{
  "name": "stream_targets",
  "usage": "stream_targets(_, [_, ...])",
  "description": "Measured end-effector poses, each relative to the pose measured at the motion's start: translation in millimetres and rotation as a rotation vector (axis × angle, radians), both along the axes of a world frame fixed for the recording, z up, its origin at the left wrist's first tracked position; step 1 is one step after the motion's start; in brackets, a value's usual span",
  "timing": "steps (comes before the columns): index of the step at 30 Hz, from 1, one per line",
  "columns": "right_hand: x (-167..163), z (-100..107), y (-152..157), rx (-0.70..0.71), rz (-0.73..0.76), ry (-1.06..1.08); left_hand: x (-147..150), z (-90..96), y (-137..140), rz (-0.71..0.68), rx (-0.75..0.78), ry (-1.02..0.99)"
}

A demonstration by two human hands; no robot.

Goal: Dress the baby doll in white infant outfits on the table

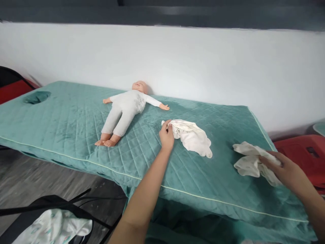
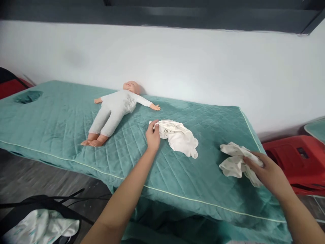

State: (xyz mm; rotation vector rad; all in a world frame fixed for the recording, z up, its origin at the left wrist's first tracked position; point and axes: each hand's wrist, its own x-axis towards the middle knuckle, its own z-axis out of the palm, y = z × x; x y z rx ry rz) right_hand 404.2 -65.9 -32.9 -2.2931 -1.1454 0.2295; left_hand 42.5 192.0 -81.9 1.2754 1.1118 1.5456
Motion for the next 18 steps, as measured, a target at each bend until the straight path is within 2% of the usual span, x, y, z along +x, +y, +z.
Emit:
stream_targets(2, [22.0, -19.7, -2.8, 0.022, 0.104, -0.093, -3.2, 1.5, -1.9, 0.047, -0.018, -0.017])
stream_targets(4, [35.0, -30.0, -2.3, 0.083, 0.163, -0.207, -8.1, 2.6, -4.9, 0.061, -0.027, -0.037])
stream_targets(7, [27.2, -18.3, 4.6, 0.196, 0.184, -0.371, -20.0, 3.9, -14.1, 0.074, -0.035, -0.071])
stream_targets(10, [-16.5, 7.8, 24.6, 0.28, 0.209, -0.435, -35.4, 5.4, -29.0, 0.095, -0.041, -0.058])
stream_targets(12, [-57.7, 17.1, 46.5, 0.307, 0.295, -0.371, -44.7, 5.9, -39.4, 0.094, -0.044, -0.023])
stream_targets(15, [-116.9, 10.1, 82.3, 0.292, 0.515, -0.303, -54.7, 4.5, -49.8, 0.078, -0.053, 0.045])
stream_targets(18, [-154.8, -9.5, 102.9, 0.166, 0.519, -0.424, -60.5, 1.2, -51.9, 0.063, -0.078, 0.114])
